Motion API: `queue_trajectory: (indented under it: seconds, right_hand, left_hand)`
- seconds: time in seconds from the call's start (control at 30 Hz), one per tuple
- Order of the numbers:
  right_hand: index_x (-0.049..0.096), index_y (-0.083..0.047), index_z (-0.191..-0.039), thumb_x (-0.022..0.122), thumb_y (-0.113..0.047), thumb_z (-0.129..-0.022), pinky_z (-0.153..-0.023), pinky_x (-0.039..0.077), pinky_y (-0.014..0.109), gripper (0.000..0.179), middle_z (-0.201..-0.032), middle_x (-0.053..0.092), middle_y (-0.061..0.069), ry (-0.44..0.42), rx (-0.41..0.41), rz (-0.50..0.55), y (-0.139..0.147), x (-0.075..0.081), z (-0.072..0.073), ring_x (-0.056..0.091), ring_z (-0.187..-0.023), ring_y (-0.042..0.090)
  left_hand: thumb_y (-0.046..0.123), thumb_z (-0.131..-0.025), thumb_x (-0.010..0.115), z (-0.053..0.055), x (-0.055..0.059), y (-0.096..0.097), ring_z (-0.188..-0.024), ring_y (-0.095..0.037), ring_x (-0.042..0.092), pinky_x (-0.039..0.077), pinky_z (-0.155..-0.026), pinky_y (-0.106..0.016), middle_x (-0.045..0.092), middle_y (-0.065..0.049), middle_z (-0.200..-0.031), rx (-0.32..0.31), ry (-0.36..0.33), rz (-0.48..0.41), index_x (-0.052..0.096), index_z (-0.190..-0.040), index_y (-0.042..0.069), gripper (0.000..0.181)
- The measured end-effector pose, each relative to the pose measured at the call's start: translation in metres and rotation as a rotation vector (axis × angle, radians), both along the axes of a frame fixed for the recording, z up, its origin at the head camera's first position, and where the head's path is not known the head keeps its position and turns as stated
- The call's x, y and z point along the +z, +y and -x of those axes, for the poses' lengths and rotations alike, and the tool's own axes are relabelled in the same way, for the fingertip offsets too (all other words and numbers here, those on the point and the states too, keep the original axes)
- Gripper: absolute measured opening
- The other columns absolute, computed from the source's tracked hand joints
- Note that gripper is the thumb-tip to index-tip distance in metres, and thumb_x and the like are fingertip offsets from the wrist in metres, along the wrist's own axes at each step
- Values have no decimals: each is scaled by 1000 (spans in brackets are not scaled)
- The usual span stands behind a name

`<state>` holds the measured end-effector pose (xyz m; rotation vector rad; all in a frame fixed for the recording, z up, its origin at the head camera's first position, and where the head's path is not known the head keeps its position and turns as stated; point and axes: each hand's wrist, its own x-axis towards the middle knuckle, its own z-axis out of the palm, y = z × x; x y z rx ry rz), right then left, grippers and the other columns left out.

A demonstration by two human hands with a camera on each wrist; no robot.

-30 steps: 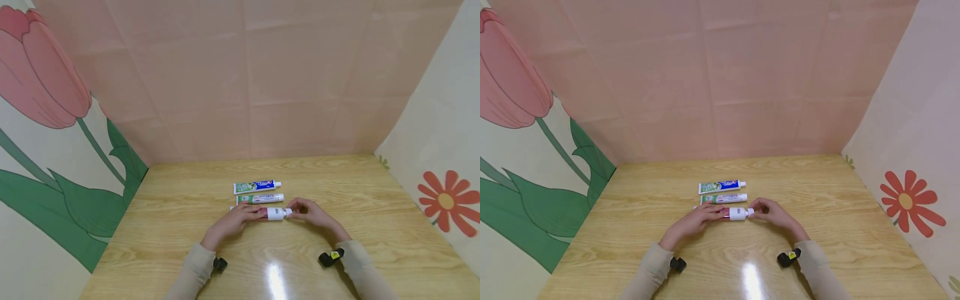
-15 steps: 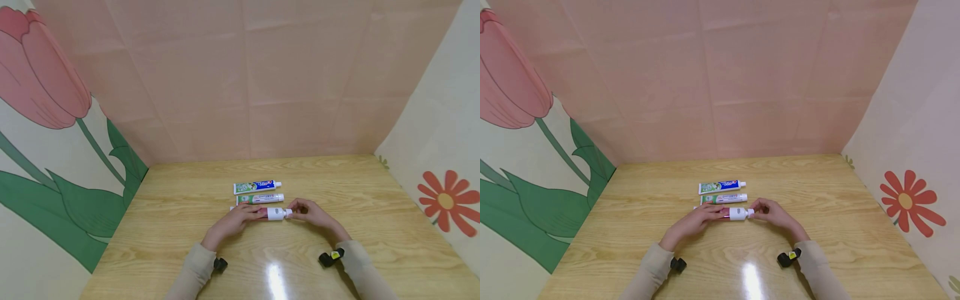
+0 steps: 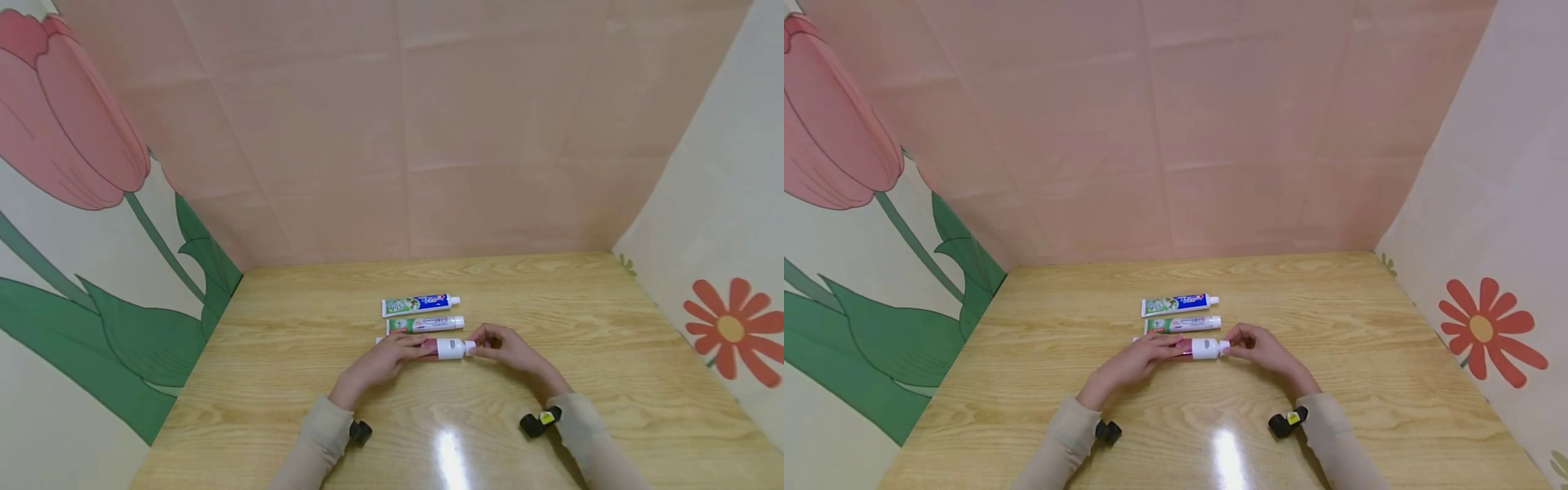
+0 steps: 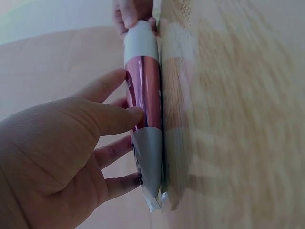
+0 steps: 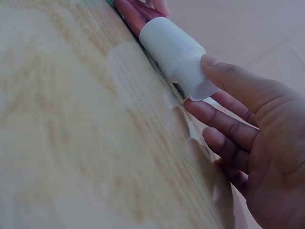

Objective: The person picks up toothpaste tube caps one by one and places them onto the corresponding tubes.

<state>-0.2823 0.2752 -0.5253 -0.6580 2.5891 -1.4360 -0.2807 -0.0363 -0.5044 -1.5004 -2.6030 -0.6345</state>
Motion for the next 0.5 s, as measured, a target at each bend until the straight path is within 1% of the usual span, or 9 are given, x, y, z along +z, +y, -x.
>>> queue_trajectory:
  seconds: [0.03, 0.1, 0.2, 0.27, 0.33, 0.4, 0.5]
  right_hand:
    - [63, -9, -96, 69, -18, -84, -61, 45, 23, 16, -82, 59, 9, -8, -1, -8, -2, 6, -3, 51, -72, 19]
    - [63, -9, -97, 68, -19, -85, -63, 46, 24, 16, -83, 60, 9, -11, -8, -14, -3, 7, -4, 53, -74, 20]
    - [64, -13, -95, 66, -23, -86, -65, 46, 22, 14, -83, 61, 4, -1, -22, -34, -4, 9, -6, 54, -75, 16]
    - [64, -15, -93, 66, -24, -86, -65, 45, 23, 12, -83, 60, 3, 3, -33, -32, -5, 7, -5, 53, -75, 15]
    - [64, -13, -92, 65, -22, -87, -65, 45, 23, 11, -82, 60, 4, 6, -34, -37, -8, 15, -9, 52, -75, 16]
    - [65, -10, -92, 65, -20, -88, -65, 45, 24, 11, -83, 61, 6, 7, -32, -35, -10, 19, -11, 52, -75, 18]
    - [66, -14, -92, 62, -26, -90, -66, 44, 23, 13, -86, 62, 2, 14, -36, -72, -7, 11, -6, 52, -77, 15]
  left_hand:
    - [7, -97, 44, 0, 0, 0, -127, -26, 43, 33, -107, -39, 47, -4, -140, 3, 3, 4, 50, -134, 19, 40]
    - [7, -97, 44, -1, 1, 0, -127, -26, 43, 33, -108, -40, 47, -4, -140, 3, -1, 2, 50, -134, 19, 40]
    - [7, -97, 43, -1, 1, 0, -127, -27, 43, 33, -108, -40, 47, -4, -140, 7, 0, 2, 51, -134, 18, 39]
    - [7, -97, 43, -1, 1, 0, -127, -27, 43, 33, -107, -41, 47, -5, -140, 4, -2, -1, 51, -134, 18, 39]
    - [7, -97, 43, -1, 0, 0, -126, -26, 43, 34, -107, -41, 47, -5, -139, 3, 0, -2, 51, -133, 17, 39]
    - [7, -97, 43, -1, 1, 0, -126, -27, 43, 34, -107, -41, 47, -5, -140, -1, -4, -7, 51, -133, 17, 39]
    - [7, -97, 43, -1, 0, 0, -126, -27, 43, 34, -107, -40, 47, -5, -140, 2, -6, -9, 51, -133, 17, 39]
